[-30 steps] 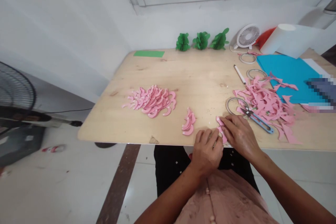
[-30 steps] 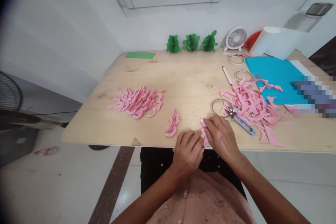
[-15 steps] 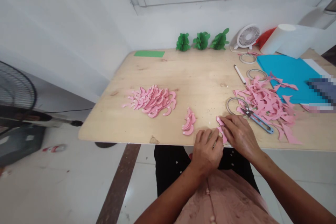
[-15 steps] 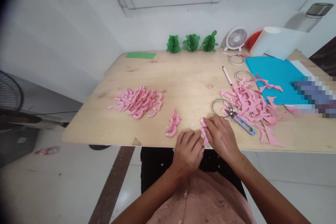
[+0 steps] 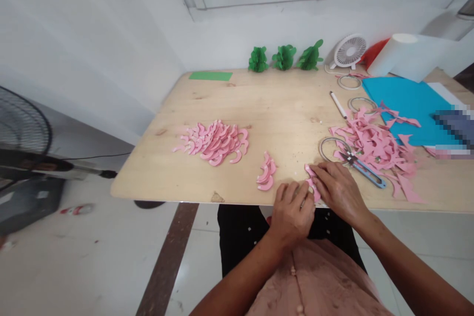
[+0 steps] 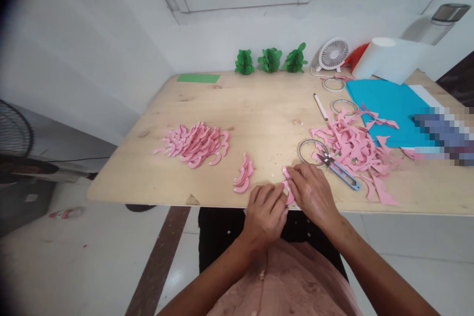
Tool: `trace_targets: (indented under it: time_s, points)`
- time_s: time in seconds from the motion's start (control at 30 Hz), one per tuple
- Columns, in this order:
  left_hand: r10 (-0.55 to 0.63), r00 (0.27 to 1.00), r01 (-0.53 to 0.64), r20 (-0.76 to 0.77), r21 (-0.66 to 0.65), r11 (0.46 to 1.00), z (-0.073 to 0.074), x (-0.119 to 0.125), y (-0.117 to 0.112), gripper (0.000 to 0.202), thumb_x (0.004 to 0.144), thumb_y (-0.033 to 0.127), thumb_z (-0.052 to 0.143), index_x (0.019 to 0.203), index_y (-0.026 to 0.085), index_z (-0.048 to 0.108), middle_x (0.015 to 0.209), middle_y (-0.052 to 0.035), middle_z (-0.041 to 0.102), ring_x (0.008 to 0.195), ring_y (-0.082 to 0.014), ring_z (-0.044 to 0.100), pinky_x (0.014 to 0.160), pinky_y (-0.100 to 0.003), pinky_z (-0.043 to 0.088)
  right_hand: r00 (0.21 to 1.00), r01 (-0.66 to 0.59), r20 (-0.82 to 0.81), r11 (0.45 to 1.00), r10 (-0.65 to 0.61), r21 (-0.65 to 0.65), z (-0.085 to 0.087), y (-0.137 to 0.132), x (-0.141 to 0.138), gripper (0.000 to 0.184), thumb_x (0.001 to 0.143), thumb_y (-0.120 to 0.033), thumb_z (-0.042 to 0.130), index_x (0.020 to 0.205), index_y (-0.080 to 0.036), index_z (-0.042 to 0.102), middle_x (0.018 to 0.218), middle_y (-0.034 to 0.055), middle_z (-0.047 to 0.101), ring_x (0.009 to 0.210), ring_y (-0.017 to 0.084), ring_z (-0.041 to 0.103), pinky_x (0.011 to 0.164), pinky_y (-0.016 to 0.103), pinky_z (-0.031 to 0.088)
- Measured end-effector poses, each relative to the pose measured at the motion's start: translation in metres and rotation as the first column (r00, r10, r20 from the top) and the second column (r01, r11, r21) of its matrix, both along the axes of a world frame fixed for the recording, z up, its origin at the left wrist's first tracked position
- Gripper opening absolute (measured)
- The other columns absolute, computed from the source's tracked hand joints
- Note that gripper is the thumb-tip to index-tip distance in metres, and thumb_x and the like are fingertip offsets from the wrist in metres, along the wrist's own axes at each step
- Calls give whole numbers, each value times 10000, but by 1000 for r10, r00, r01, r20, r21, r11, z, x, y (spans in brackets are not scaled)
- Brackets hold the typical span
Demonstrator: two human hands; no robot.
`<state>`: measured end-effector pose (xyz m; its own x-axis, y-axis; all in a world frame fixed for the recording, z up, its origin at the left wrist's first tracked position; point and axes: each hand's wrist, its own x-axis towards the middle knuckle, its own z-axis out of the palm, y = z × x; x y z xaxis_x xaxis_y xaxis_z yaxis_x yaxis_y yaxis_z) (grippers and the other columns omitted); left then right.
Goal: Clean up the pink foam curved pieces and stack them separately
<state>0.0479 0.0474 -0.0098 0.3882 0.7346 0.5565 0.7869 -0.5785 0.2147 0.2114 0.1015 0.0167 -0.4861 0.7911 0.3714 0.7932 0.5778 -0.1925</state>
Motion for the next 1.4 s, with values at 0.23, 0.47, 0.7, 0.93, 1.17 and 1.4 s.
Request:
trace_targets:
  time_s: [0.23, 0.47, 0.7, 0.93, 1.17, 1.4]
  points:
    - [-4, 1000, 4, 15, -16, 1000, 0, 0, 0, 258, 857, 231, 520, 1068, 132, 630, 1185, -128, 649, 1024, -262, 570, 882, -446, 424, 1000, -11, 26, 1000, 11, -4, 0, 2, 1, 278, 937, -212, 462, 1151, -149, 628, 988, 135, 635, 936, 267, 572, 777, 399, 443]
    - [-32, 999, 32, 4, -28, 999, 3, -1, 4, 251, 866, 229, 504, 1057, 120, 626, 1158, -127, 651, 975, -257, 565, 850, -430, 412, 999, -17, 30, 1000, 17, -4, -1, 3, 1, 271, 936, -205, 460, 1142, -150, 628, 980, 132, 630, 923, 262, 566, 762, 385, 439]
    - [-59, 998, 60, 19, -48, 997, 6, 0, 8, 211, 871, 230, 493, 997, 123, 624, 1096, -121, 660, 929, -244, 564, 807, -414, 406, 999, -11, 33, 1000, 12, -15, 2, 3, 0, 265, 941, -205, 464, 1129, -138, 638, 937, 124, 627, 885, 247, 566, 768, 376, 441]
    - [-74, 997, 75, 23, -70, 995, 7, -1, 9, 208, 873, 248, 486, 978, 130, 622, 1070, -116, 665, 914, -241, 562, 799, -415, 409, 1000, -11, 24, 1000, 11, -15, 2, 5, 0, 250, 936, -201, 474, 1097, -132, 652, 915, 120, 624, 863, 242, 557, 778, 371, 439]
    - [-76, 997, 78, 25, -76, 994, 8, 0, 10, 187, 876, 231, 490, 968, 129, 617, 1041, -106, 666, 913, -233, 556, 800, -407, 411, 1000, -9, 10, 1000, 9, 3, 4, 5, -2, 240, 934, -194, 483, 1087, -124, 654, 905, 119, 628, 849, 242, 558, 788, 376, 445]
    - [-83, 996, 85, 27, -83, 993, 8, 0, 10, 177, 876, 218, 490, 966, 127, 612, 1015, -104, 662, 920, -238, 561, 806, -410, 406, 1000, 2, -7, 999, -2, 42, -2, 8, -3, 242, 932, -203, 486, 1110, -120, 626, 915, 121, 638, 860, 252, 564, 796, 381, 443]
